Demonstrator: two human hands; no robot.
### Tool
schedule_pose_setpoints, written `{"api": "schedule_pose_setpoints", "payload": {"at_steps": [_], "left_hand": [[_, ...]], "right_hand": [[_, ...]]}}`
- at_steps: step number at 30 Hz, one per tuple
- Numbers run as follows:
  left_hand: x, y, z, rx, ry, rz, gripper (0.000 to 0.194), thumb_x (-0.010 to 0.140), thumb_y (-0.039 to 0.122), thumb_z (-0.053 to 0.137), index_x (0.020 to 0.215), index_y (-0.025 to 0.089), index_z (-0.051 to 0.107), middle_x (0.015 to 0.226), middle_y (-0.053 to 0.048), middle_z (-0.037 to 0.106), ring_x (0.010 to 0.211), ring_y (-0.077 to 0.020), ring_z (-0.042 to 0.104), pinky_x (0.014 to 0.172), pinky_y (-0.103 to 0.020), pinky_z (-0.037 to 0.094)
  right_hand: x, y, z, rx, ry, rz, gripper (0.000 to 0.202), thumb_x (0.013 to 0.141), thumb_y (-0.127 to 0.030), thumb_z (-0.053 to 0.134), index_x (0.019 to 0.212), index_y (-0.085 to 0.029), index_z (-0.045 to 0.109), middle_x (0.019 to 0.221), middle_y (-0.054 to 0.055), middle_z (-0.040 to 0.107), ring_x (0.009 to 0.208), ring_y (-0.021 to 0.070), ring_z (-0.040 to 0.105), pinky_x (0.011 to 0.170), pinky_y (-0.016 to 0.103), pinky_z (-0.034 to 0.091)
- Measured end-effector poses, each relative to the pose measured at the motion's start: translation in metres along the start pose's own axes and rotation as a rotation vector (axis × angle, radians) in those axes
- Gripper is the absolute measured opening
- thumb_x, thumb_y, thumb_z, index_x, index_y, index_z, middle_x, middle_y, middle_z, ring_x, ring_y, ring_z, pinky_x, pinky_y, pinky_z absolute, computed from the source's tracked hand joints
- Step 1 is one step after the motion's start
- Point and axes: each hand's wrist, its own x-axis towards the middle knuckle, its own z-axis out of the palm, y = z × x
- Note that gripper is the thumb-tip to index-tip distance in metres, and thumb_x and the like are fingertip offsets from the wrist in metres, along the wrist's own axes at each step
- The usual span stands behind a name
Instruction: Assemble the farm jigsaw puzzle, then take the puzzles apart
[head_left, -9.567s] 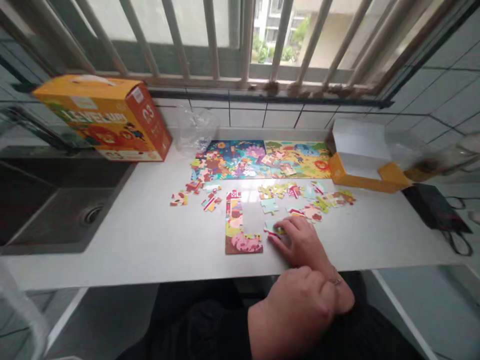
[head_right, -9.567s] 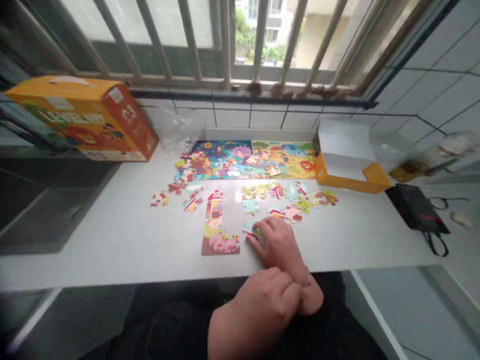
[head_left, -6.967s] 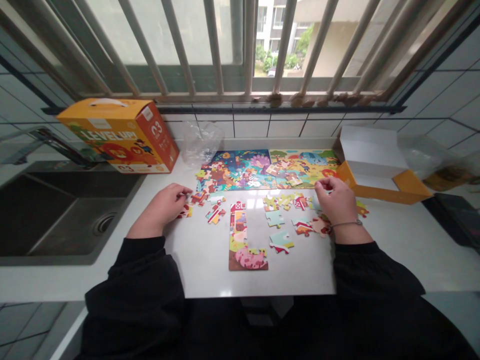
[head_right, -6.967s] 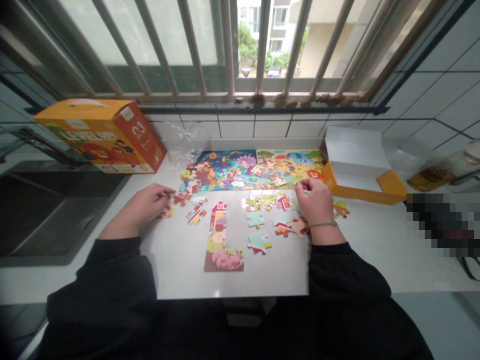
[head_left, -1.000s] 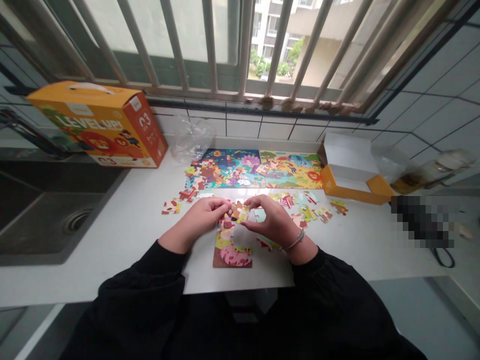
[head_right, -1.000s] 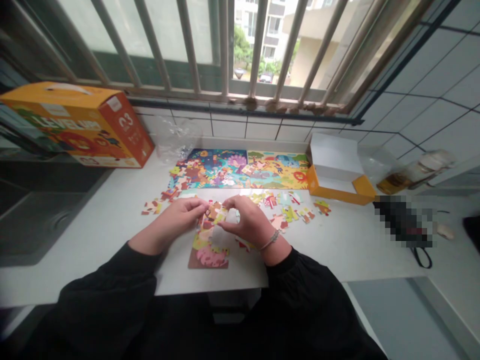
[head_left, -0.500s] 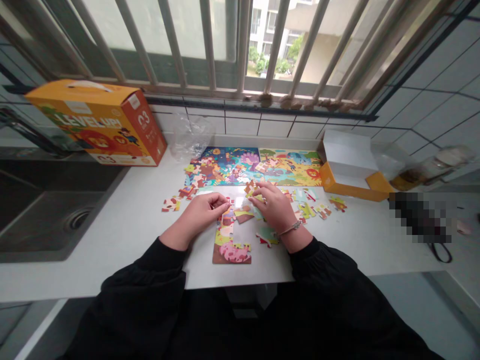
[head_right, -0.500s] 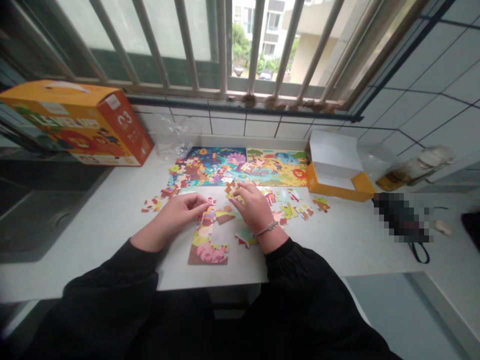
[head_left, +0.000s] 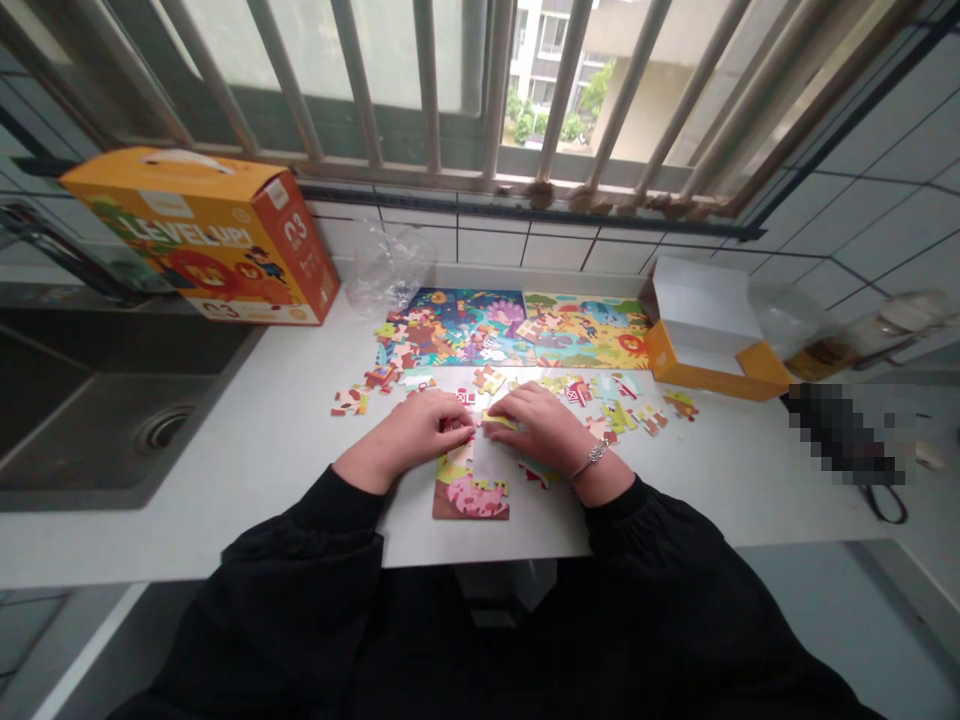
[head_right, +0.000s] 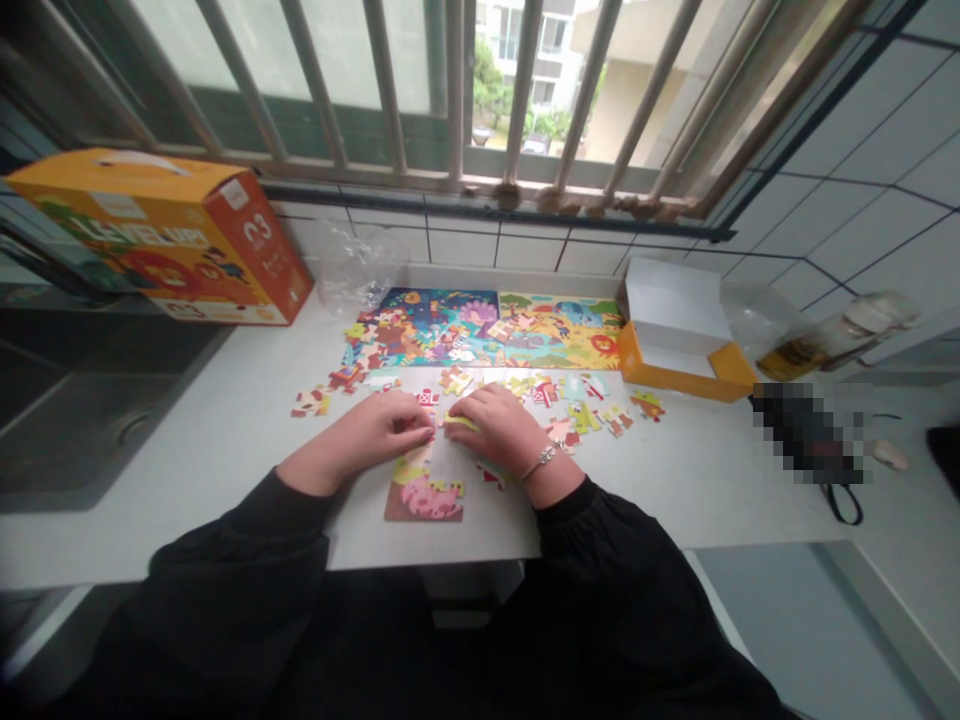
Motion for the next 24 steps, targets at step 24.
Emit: {"api": "schedule_pose_setpoints", "payload": {"at_steps": [24], "left_hand": [[-0.007, -0.006, -0.016, 0.024, -0.131, -0.006, 0.015, 0.096, 0.034, 0.08, 0.085, 0.024, 0.083, 0.086, -0.005, 0.076, 0.083, -0.0226, 0.066, 0.081, -0.036, 0.044]], "right_hand": [[-0.101, -0.101, 0.003, 0.0, 0.116, 0.075, 0.033, 0.106, -0.018, 0.072, 0.134, -0.034, 0.078, 0.118, 0.009, 0.076, 0.11, 0.0276, 0.072, 0.102, 0.051, 0.066]]}}
